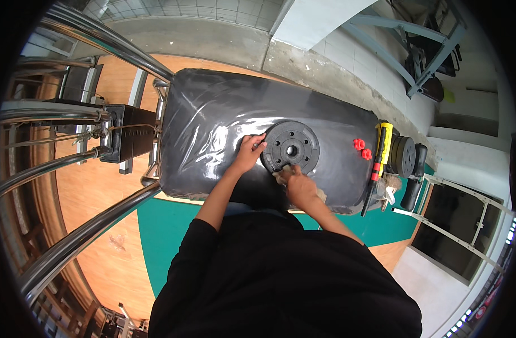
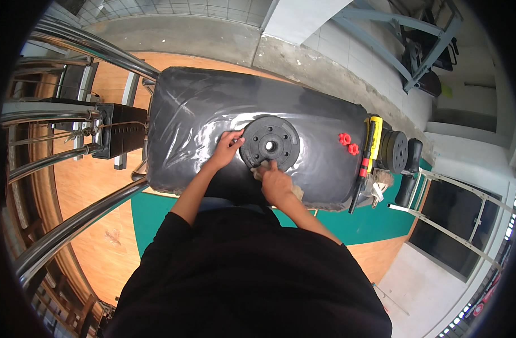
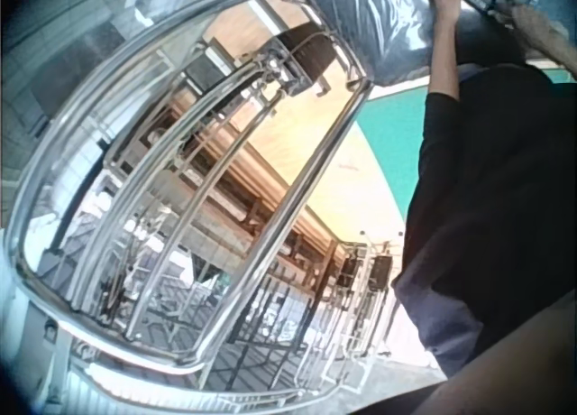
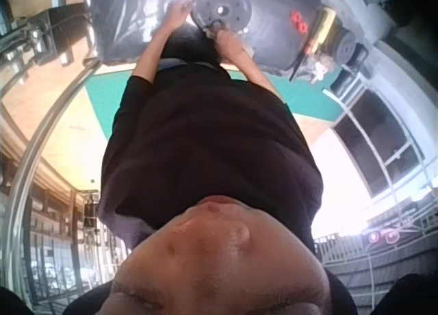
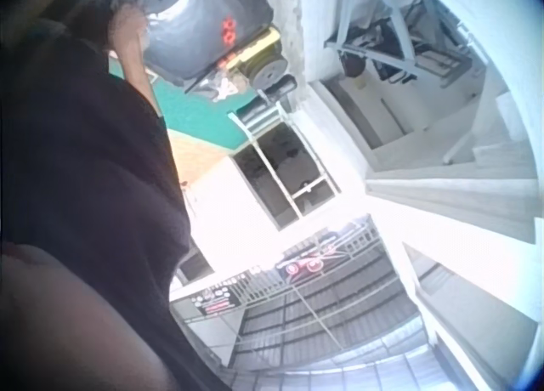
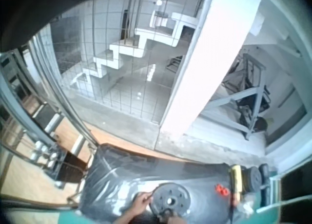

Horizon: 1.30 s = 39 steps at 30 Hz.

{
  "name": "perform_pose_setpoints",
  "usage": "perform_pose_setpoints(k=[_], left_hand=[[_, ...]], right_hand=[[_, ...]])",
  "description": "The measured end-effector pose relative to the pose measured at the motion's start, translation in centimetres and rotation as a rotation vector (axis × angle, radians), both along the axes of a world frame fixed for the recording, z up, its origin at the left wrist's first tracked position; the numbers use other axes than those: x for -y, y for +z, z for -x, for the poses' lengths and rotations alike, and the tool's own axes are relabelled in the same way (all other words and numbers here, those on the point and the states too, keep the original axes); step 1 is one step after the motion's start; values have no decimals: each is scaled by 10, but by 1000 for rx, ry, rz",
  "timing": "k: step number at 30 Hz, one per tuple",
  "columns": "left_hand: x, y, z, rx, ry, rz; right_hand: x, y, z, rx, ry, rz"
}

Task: The person wipes a weight plate with a cloth, then places it on a barbell. They repeat this with a second weight plate and secure both plates with red collars. The person then lifts and adjusts the assembled barbell on a padded bench.

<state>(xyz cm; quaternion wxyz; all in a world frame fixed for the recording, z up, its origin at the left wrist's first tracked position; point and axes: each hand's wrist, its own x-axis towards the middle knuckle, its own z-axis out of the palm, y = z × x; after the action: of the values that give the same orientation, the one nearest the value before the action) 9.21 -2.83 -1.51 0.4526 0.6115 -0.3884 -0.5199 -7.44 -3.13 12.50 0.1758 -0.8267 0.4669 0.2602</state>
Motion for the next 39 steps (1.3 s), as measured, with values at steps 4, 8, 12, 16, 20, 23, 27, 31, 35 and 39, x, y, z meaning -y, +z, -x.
perform_pose_setpoints(k=[4, 8, 12, 16, 20, 23, 27, 31, 35, 39], left_hand=[[4, 5, 3, 7, 29, 24], [2, 3, 4, 1, 34, 39], [4, -2, 3, 30, 39, 25], [3, -6, 3, 32, 46, 21], [3, -3, 4, 4, 20, -14], [3, -2, 6, 23, 47, 4], [3, -2, 5, 43, 46, -12], [3, 4, 5, 6, 57, -39], [3, -1, 4, -16, 39, 9], [6, -1, 4, 33, 53, 37]], right_hand=[[27, -13, -25, 34, 50, 187], [11, -31, -32, 26, 69, 325], [8, -37, -37, 60, 58, 325], [3, -44, -42, 28, 142, 315], [3, -37, -45, -55, 127, 244], [-3, -27, -37, -105, 135, 182], [11, 11, -17, -146, 74, -119], [47, 16, -4, 147, -143, 33], [29, -34, -21, 277, 34, 406], [-14, -40, -2, 185, 155, 465]])
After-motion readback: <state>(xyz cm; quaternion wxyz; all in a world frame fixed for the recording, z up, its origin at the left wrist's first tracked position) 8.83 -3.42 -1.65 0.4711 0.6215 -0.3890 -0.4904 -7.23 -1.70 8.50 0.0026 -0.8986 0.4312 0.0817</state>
